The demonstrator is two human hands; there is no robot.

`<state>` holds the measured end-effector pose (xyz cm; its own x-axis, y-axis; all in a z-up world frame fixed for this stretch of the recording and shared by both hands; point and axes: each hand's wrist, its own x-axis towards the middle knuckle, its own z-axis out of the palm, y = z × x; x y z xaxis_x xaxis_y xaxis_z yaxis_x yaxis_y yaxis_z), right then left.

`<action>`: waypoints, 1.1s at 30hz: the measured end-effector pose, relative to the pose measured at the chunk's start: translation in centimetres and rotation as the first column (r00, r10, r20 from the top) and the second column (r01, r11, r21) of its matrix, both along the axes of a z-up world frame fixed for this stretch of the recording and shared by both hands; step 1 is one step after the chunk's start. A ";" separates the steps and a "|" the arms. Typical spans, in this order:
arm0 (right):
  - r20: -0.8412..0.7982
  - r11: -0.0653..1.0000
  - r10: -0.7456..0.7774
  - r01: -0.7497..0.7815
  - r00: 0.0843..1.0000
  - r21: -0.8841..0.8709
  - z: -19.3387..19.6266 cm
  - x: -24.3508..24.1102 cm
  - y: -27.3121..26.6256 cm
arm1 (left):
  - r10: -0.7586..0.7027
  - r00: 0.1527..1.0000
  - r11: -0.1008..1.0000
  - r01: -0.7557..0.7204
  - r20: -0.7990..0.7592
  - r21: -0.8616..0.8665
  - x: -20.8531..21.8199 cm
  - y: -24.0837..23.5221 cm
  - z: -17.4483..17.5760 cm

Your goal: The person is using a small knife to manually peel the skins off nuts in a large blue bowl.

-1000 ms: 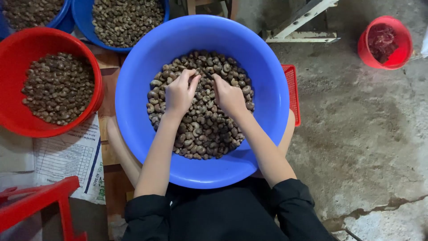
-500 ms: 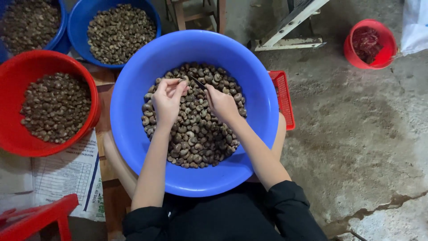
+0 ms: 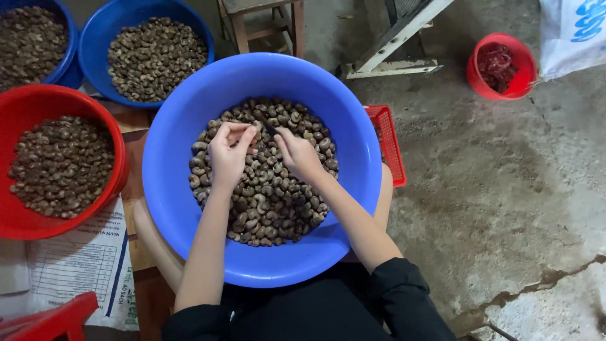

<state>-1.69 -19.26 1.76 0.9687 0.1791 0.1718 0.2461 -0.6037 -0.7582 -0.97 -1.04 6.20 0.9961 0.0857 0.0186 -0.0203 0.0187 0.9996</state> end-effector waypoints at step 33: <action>-0.116 0.991 0.056 -0.042 0.992 0.126 0.0 0.3 -1.1 | -0.215 0.967 0.792 0.089 0.139 0.604 -0.6 0.0 -1.9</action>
<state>-1.39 -20.36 1.74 0.9741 0.2115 0.0794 0.1765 -0.4934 -0.8517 -1.55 -1.00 4.30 0.9661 -0.1570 0.2050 -0.2580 -0.5523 0.7927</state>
